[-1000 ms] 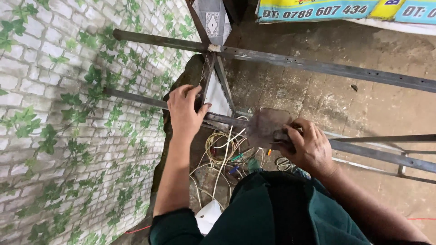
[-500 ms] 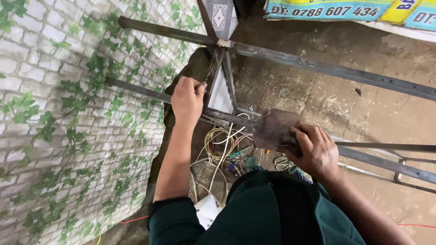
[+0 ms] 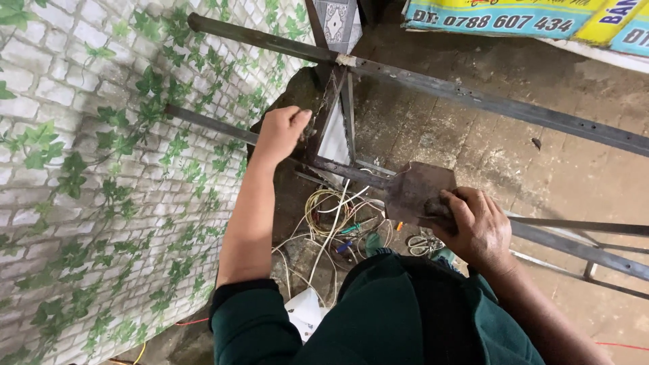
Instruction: Sanding the surfaces of a metal frame using a sanding block to smooth it.
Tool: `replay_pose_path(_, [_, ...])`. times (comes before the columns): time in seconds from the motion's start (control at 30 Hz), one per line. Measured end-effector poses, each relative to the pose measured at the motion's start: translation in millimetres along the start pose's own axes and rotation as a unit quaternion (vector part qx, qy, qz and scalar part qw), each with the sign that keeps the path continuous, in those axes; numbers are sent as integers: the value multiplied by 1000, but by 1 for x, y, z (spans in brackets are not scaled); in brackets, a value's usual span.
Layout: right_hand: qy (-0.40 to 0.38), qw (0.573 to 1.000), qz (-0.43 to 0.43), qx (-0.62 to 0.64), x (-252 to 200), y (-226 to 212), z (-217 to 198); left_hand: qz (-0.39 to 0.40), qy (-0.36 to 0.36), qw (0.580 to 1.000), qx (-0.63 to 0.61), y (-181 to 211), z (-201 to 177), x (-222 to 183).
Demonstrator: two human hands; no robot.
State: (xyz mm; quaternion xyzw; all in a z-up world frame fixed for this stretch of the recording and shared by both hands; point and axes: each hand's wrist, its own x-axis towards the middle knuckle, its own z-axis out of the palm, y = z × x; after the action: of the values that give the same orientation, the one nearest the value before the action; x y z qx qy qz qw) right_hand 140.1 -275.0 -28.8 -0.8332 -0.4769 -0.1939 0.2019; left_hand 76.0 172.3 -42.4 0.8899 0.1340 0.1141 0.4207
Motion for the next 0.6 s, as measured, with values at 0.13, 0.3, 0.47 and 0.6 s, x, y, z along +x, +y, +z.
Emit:
replay_pose_path(0.13, [6,1000,0,12,2,-2,-1,-32,-16,970,-241,22,-16,-8])
replay_pose_path(0.3, [0,1000,14,-2,-3,1,3,22,54,901,-429,34,-19,-14])
replay_pose_path(0.47, [-5,1000,13,-3,-6,1,5,-11,31,852,-523,55,-25,-29])
replay_pose_path(0.6, [-5,1000,9,-12,-3,1,2,-17,1,889,-457,32,-15,-22])
